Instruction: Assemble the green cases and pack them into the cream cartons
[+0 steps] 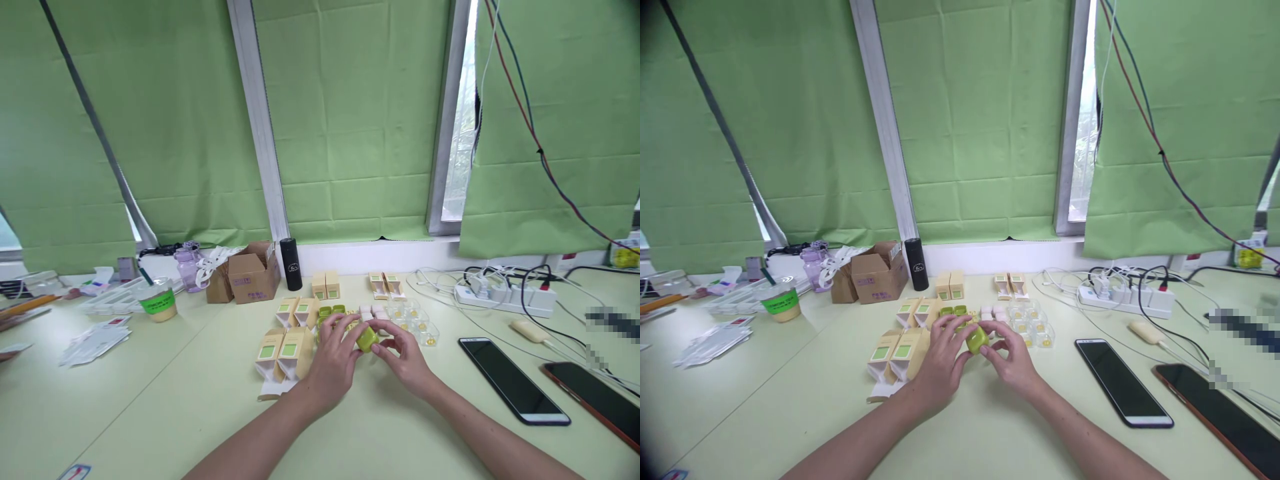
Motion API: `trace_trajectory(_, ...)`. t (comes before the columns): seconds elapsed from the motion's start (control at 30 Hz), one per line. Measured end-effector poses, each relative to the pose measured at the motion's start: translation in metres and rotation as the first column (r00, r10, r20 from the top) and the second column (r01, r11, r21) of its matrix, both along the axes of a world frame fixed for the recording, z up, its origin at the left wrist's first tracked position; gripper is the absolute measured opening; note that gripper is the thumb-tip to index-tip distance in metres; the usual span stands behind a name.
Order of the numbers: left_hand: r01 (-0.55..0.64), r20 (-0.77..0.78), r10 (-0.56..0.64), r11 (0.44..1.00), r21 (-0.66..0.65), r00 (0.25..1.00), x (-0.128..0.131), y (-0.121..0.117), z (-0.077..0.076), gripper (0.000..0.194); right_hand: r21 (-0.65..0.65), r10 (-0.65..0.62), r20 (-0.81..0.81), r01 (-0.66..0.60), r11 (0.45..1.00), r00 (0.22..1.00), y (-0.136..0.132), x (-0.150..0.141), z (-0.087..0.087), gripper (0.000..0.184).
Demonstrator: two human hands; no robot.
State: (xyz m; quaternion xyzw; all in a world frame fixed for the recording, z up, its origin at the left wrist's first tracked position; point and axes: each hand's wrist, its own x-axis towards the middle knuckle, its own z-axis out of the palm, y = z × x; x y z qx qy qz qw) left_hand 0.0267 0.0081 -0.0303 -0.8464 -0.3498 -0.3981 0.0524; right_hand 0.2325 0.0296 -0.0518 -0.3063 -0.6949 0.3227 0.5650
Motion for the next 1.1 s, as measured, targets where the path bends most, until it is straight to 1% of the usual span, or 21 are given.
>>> trace_trajectory(0.13, 0.035, -0.052, -0.035, 0.999, -0.014, 0.998, 0.001, -0.003, 0.004, 0.063, -0.007, 0.007, 0.020, -0.006, 1.000, 1.000, -0.002, -0.002, 0.001, 0.036)
trace_trajectory(0.2, 0.050, -0.027, -0.051, 0.998, -0.042, 0.998, 0.001, -0.003, 0.005, 0.059, -0.008, 0.009, 0.032, -0.009, 1.000, 0.999, -0.002, -0.001, 0.001, 0.034)
trace_trajectory(0.3, 0.063, 0.098, -0.052, 0.991, -0.114, 0.994, 0.001, 0.000, 0.004, 0.052, 0.045, -0.033, 0.065, 0.030, 0.999, 0.997, 0.000, 0.001, -0.001, 0.031)
trace_trajectory(0.4, 0.039, 0.286, 0.022, 0.977, -0.207, 0.958, 0.001, 0.004, 0.003, 0.044, 0.191, -0.147, 0.195, 0.110, 0.975, 0.970, 0.002, 0.004, -0.004, 0.026)
trace_trajectory(0.47, 0.027, 0.403, 0.090, 0.961, -0.276, 0.911, 0.000, 0.009, 0.002, 0.042, 0.307, -0.231, 0.328, 0.128, 0.943, 0.916, 0.003, 0.004, -0.005, 0.025)
trace_trajectory(0.57, 0.046, 0.510, 0.152, 0.934, -0.355, 0.847, -0.003, 0.017, 0.000, 0.043, 0.413, -0.319, 0.527, 0.091, 0.906, 0.788, 0.003, 0.001, -0.007, 0.033)
trace_trajectory(0.63, 0.063, 0.540, 0.172, 0.919, -0.388, 0.824, -0.006, 0.023, -0.003, 0.043, 0.433, -0.353, 0.632, 0.063, 0.899, 0.690, 0.002, -0.002, -0.007, 0.037)
trace_trajectory(0.7, 0.081, 0.554, 0.175, 0.910, -0.406, 0.814, -0.009, 0.029, -0.005, 0.043, 0.427, -0.363, 0.714, 0.039, 0.903, 0.598, 0.004, -0.006, -0.008, 0.039)
trace_trajectory(0.8, 0.115, 0.575, 0.158, 0.905, -0.409, 0.802, -0.012, 0.034, -0.008, 0.042, 0.392, -0.353, 0.796, 0.025, 0.920, 0.492, 0.008, -0.011, -0.007, 0.038)
trace_trajectory(0.9, 0.154, 0.605, 0.140, 0.900, -0.407, 0.784, -0.012, 0.035, -0.010, 0.042, 0.383, -0.358, 0.831, 0.028, 0.923, 0.426, 0.015, -0.015, -0.004, 0.040)
trace_trajectory(1.0, 0.199, 0.640, 0.116, 0.896, -0.398, 0.760, -0.012, 0.034, -0.009, 0.043, 0.397, -0.367, 0.853, -0.004, 0.918, 0.371, 0.021, -0.020, -0.001, 0.039)
trace_trajectory(1.1, 0.235, 0.658, 0.090, 0.891, -0.389, 0.747, -0.011, 0.033, -0.008, 0.043, 0.406, -0.378, 0.862, -0.014, 0.914, 0.337, 0.026, -0.024, 0.001, 0.034)
